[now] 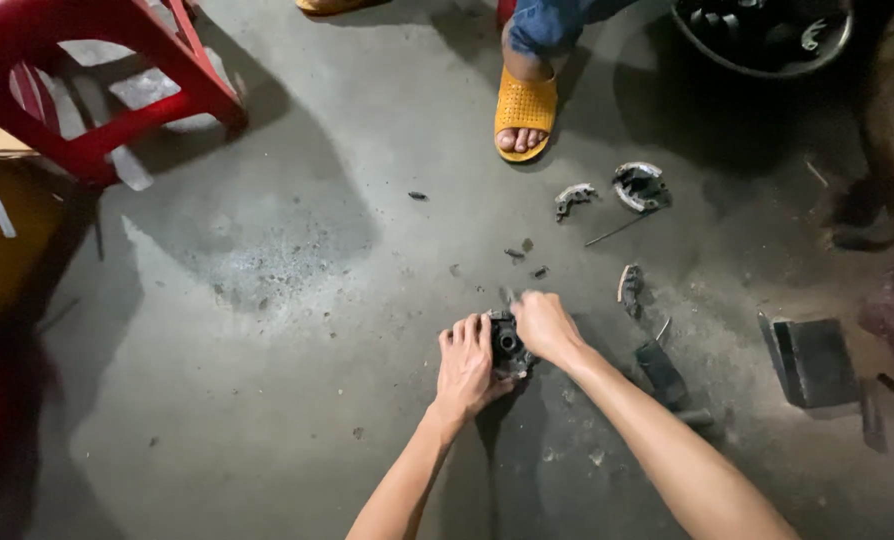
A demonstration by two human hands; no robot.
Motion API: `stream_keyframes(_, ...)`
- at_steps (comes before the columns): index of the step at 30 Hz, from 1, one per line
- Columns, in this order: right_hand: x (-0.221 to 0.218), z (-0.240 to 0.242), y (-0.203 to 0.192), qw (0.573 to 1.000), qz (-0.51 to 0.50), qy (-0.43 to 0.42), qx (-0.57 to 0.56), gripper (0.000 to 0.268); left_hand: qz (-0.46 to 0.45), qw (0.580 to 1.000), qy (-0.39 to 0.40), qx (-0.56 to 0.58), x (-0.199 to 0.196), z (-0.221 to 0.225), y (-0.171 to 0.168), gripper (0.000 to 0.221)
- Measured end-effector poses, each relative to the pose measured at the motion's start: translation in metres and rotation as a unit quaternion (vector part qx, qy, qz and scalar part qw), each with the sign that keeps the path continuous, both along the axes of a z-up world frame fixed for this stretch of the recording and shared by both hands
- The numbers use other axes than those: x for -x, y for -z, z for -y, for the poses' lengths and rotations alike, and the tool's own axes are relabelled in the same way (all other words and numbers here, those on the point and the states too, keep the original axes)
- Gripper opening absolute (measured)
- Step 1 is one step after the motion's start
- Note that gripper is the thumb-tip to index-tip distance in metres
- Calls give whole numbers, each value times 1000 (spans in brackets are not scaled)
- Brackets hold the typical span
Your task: Repairing a motorcycle mechanical component by manipulating internal parts with a small tool
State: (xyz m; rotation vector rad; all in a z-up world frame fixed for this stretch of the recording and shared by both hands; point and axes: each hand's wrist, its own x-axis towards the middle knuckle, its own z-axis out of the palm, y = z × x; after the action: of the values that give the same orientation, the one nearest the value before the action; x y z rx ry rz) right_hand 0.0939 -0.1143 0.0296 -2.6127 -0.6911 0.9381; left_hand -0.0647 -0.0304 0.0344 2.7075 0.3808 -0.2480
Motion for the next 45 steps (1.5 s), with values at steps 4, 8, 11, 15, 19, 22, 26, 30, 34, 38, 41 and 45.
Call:
stream_keyframes(4, 10, 0, -42, 1000, 4, 9, -5, 34, -6, 1000, 2, -5, 0, 1, 2, 119)
stream_keyframes(8, 5, 12, -47, 999, -3, 23, 41, 34, -11, 1000, 5, -25, 1, 0, 0, 114)
stream_keyframes(11, -5, 37, -49, 996, 25, 45, 76, 35, 30, 1000, -10, 0, -4, -10, 9, 89)
stream_keyframes(15, -29, 74, -16, 980, 56, -5, 193, 29, 97, 992, -74, 42, -32, -56, 59, 35)
stream_keyframes(19, -30, 61, -19, 975, 47, -31, 216, 28, 116, 992, -37, 43, -71, -83, 63, 11)
stream_keyframes(22, -29, 52, -26, 978, 42, -48, 197, 25, 82, 997, 11, 8, -89, -85, 70, 24)
stream_keyframes(26, -29, 45, -47, 977, 25, -49, 206, 32, 51, 997, 33, -43, -94, -78, 75, 20)
stream_keyframes(30, -39, 76, 0, 985, -10, 56, 163, 32, 90, 984, 59, -144, -79, -66, 70, 13)
stream_keyframes(34, -21, 93, -16, 959, -169, 215, 75, 29, 84, 985, -86, 120, -65, -66, 37, 25)
stream_keyframes(38, -3, 70, -66, 914, -155, 317, -200, 36, 242, 742, -412, 471, -45, -52, -15, 16)
stream_keyframes(41, 1, 59, -59, 874, -159, 342, -305, 34, 284, 663, -422, 549, -37, -47, -28, 22)
stream_keyframes(45, 21, 40, -32, 909, -149, 258, -291, 50, 283, 644, -428, 567, -37, -40, -40, 23)
